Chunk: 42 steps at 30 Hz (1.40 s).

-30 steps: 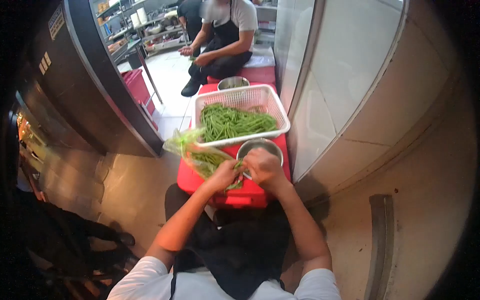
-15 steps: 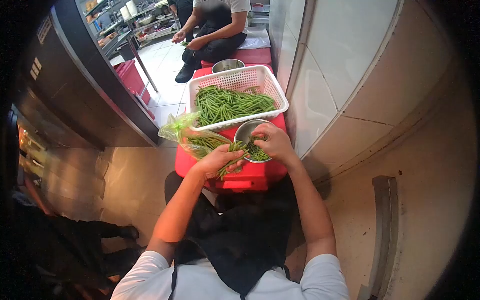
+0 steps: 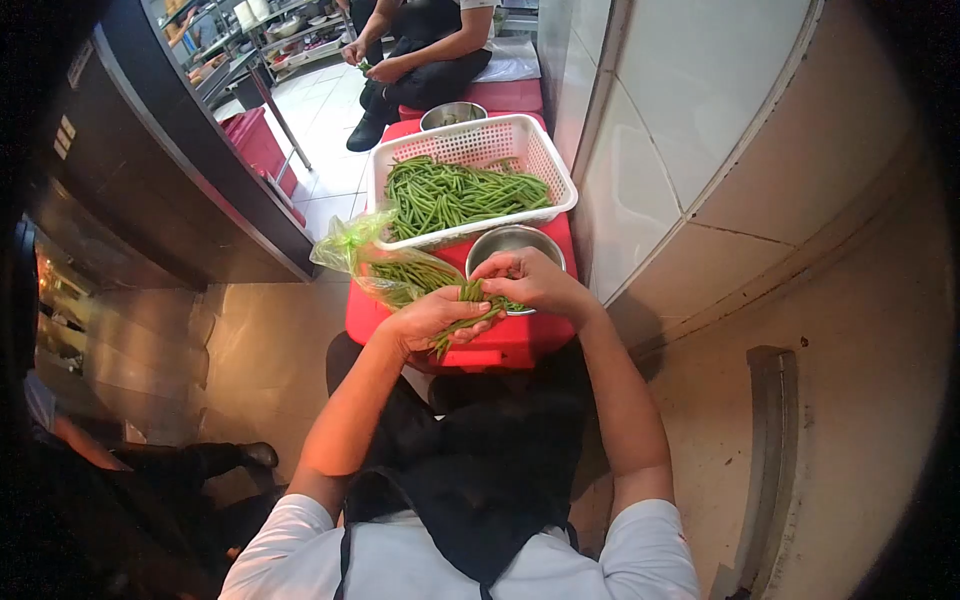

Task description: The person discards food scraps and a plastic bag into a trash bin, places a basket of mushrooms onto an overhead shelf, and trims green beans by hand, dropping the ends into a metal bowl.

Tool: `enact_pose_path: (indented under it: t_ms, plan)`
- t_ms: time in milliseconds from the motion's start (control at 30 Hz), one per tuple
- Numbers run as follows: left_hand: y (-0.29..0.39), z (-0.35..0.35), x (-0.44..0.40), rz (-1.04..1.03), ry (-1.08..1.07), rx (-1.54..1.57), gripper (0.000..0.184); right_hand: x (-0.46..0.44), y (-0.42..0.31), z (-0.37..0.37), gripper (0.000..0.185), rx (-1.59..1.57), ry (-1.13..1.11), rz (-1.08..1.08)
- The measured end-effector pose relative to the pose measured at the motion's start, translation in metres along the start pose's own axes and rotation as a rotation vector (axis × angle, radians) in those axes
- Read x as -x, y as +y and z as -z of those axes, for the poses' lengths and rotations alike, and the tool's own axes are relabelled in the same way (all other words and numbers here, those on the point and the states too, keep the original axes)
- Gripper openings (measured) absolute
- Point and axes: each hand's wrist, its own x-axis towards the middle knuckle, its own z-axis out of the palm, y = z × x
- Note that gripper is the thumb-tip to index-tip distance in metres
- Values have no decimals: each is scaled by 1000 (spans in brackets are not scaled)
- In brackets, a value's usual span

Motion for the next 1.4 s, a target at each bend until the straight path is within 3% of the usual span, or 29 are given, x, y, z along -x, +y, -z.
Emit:
enact_pose_path:
  t_ms: [100, 300, 400, 500, 600, 700, 833, 900, 933, 1033, 1133, 1167, 1300, 1400]
  plan:
    - [-4, -2, 0, 18, 12, -16, 19, -1, 8, 2, 18, 31, -23, -105]
    - [-7, 0, 0, -3, 86, -146, 18, 3, 14, -4, 15, -100, 139, -102]
    - [-7, -1, -1, -13, 154, -289, 18, 3, 16, -3, 15, 101, 138, -138]
    - [-6, -2, -1, -18, 152, -338, 17, 4, 17, -5, 15, 343, 140, -1]
    - [-3, -11, 5, -40, 77, -153, 17, 6, 15, -8, 14, -289, 77, -137]
    - [-1, -16, 5, -67, 49, -32, 17, 2, 36, -4, 15, -608, 87, -240]
    - [-1, -11, 8, -22, 15, -60, 17, 5, 29, 0, 15, -600, -39, -240]
    - [-1, -3, 10, -9, 36, -244, 17, 8, 20, 2, 13, -594, -98, -225]
    - [-2, 0, 12, -3, 46, -336, 17, 9, 18, 7, 12, -552, -70, -223]
    - [-2, 3, 20, -37, 71, -154, 19, 11, 4, 14, 17, -453, 76, -219]
    - [-5, 1, 21, -53, 105, -9, 21, 3, 57, 25, 34, 202, 279, -153]
    - [-6, -1, 22, -55, 103, 6, 21, 4, 56, 19, 40, 690, 371, -157]
    - [-9, 2, 18, -57, 106, 28, 22, 0, 43, -1, 23, 702, 625, -29]
    - [-15, 7, 11, -89, 168, -100, 21, 0, 19, -18, 21, 284, 608, 97]
